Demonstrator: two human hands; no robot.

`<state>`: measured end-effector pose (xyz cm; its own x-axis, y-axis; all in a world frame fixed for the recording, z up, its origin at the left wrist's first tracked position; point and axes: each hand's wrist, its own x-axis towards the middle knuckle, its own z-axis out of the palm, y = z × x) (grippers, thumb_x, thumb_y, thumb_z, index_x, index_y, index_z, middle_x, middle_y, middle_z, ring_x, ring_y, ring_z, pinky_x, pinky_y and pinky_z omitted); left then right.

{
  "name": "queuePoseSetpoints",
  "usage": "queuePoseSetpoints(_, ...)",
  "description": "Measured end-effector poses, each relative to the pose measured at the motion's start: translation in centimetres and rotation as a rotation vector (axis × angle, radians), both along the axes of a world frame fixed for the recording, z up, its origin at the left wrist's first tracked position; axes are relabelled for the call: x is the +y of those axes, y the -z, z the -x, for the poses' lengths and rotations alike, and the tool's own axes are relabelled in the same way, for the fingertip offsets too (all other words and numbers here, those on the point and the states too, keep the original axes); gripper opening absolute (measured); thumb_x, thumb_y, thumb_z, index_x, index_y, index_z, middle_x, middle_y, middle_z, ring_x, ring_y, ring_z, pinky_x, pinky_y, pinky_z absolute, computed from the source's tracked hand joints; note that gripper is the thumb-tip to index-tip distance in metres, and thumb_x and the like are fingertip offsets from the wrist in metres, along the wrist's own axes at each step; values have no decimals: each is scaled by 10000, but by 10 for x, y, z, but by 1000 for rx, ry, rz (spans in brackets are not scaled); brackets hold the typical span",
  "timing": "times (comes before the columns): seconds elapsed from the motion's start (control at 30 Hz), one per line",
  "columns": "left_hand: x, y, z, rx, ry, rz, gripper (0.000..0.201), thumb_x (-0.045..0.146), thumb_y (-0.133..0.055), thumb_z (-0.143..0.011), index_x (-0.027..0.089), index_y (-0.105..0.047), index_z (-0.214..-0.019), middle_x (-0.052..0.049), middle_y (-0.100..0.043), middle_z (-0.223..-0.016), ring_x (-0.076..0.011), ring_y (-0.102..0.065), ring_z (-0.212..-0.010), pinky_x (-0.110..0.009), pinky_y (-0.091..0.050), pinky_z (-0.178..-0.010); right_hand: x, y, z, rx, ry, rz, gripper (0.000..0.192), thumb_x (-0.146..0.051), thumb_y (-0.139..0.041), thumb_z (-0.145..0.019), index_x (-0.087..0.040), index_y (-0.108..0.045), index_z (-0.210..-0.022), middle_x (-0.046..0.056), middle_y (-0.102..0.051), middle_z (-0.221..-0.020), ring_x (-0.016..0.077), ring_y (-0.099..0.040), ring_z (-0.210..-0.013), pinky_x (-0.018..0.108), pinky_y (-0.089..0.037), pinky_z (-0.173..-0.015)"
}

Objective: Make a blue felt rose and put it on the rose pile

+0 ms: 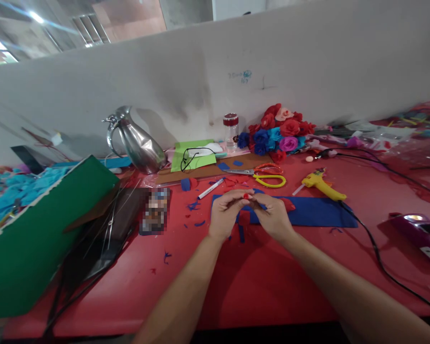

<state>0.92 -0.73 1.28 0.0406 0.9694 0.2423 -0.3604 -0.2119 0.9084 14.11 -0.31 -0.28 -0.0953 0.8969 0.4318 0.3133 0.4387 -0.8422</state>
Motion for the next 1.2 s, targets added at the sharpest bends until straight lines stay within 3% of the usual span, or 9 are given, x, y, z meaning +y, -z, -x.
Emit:
queuePoseSetpoints(0.2, 5, 6, -3, -80, 14, 130, 154, 318, -751, -663, 179, -691, -637, -48, -715, -810, -175, -636, -834, -294, -469, -805, -2, -4, 3, 43, -35, 54, 220, -344, -551, -849, -227, -737, -868, 40, -741, -886, 238, -668, -837, 342, -496, -794)
queuePoseSetpoints(0.47, 7, 7, -5, -242, 63, 344, 289, 397, -777, -648, 153, -686, -772, -48, -706, -832, -142, -618, -745, -226, -442, -627, 0, -3, 2, 29, -80, 147, 241, -373, -538, -846, -190, -689, -801, 24, -703, -728, 184, -639, -704, 289, -484, -705)
queuePoseSetpoints(0.63, 12, 11, -3, -316, -5, 395, 265, 290, -847, -539, 147, -675, -681, 3, -672, -712, -68, -534, -586, -198, -424, -586, -1, -3, 2, 50, -107, 162, 227, -358, -534, -851, -198, -682, -787, 30, -715, -750, 182, -651, -729, 287, -492, -713)
queuePoseSetpoints(0.77, 14, 12, -1, -308, -77, 472, 253, 187, -853, -462, 142, -649, -605, 27, -622, -608, -65, -522, -561, -198, -425, -587, -2, -5, 3, 39, -82, 182, 225, -367, -542, -842, -198, -684, -798, 29, -700, -707, 180, -644, -685, 277, -488, -659)
queuePoseSetpoints(1.03, 11, 10, 1, -235, 1, 461, 211, 190, -756, -574, 146, -549, -573, 32, -533, -598, -71, -474, -544, -206, -390, -544, -1, -3, 2, 20, -91, 180, 231, -366, -539, -840, -195, -682, -782, 29, -695, -710, 177, -633, -686, 275, -473, -664)
queuePoseSetpoints(1.2, 12, 12, 1, -229, -39, 470, 359, 309, -715, -656, 167, -416, -516, 54, -385, -518, -59, -348, -483, -193, -296, -469, -1, -1, 2, 40, -84, 190, 240, -382, -540, -838, -190, -674, -785, 32, -688, -710, 180, -630, -689, 280, -477, -669)
